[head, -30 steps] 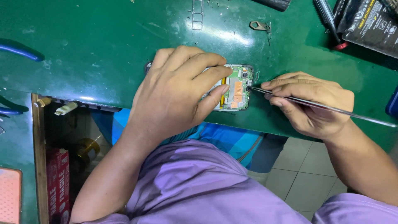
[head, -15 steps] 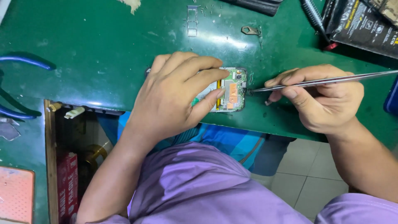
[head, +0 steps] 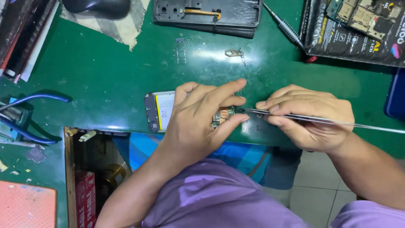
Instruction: Final reassembly and testing of a mobile phone, connecting internal ribbon cables and checking the display functionality.
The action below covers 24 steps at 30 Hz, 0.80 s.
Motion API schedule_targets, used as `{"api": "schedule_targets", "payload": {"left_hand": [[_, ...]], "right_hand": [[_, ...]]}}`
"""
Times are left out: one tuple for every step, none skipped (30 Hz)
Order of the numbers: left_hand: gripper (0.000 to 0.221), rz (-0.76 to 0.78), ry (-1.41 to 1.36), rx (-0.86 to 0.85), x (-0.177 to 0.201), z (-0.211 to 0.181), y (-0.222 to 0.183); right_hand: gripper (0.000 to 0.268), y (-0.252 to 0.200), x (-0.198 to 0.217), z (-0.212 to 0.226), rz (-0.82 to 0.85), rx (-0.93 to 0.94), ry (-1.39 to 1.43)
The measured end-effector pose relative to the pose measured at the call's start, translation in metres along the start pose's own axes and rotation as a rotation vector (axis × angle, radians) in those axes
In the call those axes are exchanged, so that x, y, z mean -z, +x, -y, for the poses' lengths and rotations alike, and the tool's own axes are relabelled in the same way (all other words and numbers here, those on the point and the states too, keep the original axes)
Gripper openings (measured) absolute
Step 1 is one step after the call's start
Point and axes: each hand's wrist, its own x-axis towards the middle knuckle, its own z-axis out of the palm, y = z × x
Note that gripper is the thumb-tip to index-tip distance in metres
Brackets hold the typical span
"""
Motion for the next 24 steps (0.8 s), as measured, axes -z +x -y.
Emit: {"api": "schedule_targets", "payload": {"left_hand": [[0.050, 0.007, 0.003, -0.001, -0.001, 0.000, 0.000], [0.051, 0.008, 0.001, -0.016, -0.002, 0.000, 0.000], [0.053, 0.009, -0.002, -0.032, -0.003, 0.000, 0.000], [0.053, 0.015, 0.000, -0.033, -0.004, 0.001, -0.001], [0.055, 0.007, 0.006, -0.051, -0.004, 0.001, -0.002], [0.057, -0.001, 0.013, -0.070, -0.005, 0.002, -0.003], [0.057, 0.003, 0.013, -0.071, -0.006, 0.002, -0.003], [0.059, -0.002, 0.016, -0.066, -0.006, 0.003, -0.004], [0.060, -0.008, 0.019, -0.059, -0.007, 0.003, -0.005], [0.060, -0.004, 0.020, -0.059, -0.005, 0.002, -0.004], [0.062, 0.008, 0.048, -0.061, -0.003, 0.002, -0.004], [0.064, 0.021, 0.077, -0.064, -0.001, 0.002, -0.003], [0.064, 0.025, 0.076, -0.061, 0.002, 0.003, -0.004], [0.067, 0.033, 0.086, -0.037, 0.006, 0.004, -0.004], [0.069, 0.041, 0.095, -0.014, 0.009, 0.006, -0.005], [0.069, 0.044, 0.094, -0.012, 0.013, 0.006, -0.005], [0.066, 0.044, 0.147, -0.013, 0.016, 0.005, -0.005], [0.062, 0.044, 0.200, -0.014, 0.020, 0.005, -0.005], [0.062, 0.046, 0.198, -0.013, 0.024, 0.004, -0.006], [0.062, 0.079, 0.214, -0.008, 0.028, 0.003, -0.006], [0.061, 0.111, 0.231, -0.005, 0.032, 0.002, -0.006], [0.061, 0.111, 0.229, -0.006, 0.037, 0.002, -0.006], [0.068, 0.193, 0.246, 0.036, 0.042, 0.003, -0.007], [0.076, 0.275, 0.262, 0.076, 0.047, 0.004, -0.007]], "right_hand": [[0.011, 0.000, 0.001, 0.000, -0.007, -0.001, 0.003], [0.012, 0.000, 0.002, 0.000, 0.015, 0.015, 0.002], [0.013, 0.000, 0.004, 0.000, 0.037, 0.031, 0.000], [0.013, -0.001, 0.003, 0.000, 0.031, 0.029, 0.002], [0.013, -0.001, 0.003, 0.000, 0.021, 0.036, 0.005], [0.014, -0.002, 0.003, 0.000, 0.012, 0.044, 0.008], [0.014, -0.002, 0.003, 0.000, 0.008, 0.042, 0.008], [0.013, -0.003, 0.003, 0.001, 0.003, 0.036, 0.008], [0.013, -0.003, 0.003, 0.001, 0.000, 0.030, 0.010], [0.013, -0.003, 0.003, 0.001, -0.003, 0.029, 0.011], [0.013, -0.003, 0.003, 0.001, -0.024, 0.034, -0.003], [0.013, -0.002, 0.002, 0.001, -0.044, 0.040, -0.017], [0.013, -0.002, 0.002, 0.002, -0.045, 0.036, -0.015], [0.010, -0.002, 0.002, 0.003, -0.069, -0.014, -0.069], [0.007, -0.001, 0.002, 0.005, -0.092, -0.064, -0.125], [0.007, -0.002, 0.003, 0.004, -0.092, -0.067, -0.123], [0.009, -0.002, 0.005, 0.003, -0.104, -0.087, -0.168], [0.012, -0.002, 0.006, 0.002, -0.116, -0.107, -0.213], [0.012, -0.005, 0.007, 0.001, -0.116, -0.111, -0.213], [0.011, -0.007, 0.009, 0.000, -0.090, -0.152, -0.307], [0.011, -0.009, 0.011, 0.000, -0.065, -0.191, -0.402], [0.011, -0.009, 0.012, -0.001, -0.064, -0.193, -0.403], [0.014, -0.009, 0.013, -0.002, -0.062, -0.194, -0.419], [0.017, -0.008, 0.014, -0.002, -0.060, -0.194, -0.434]]}}
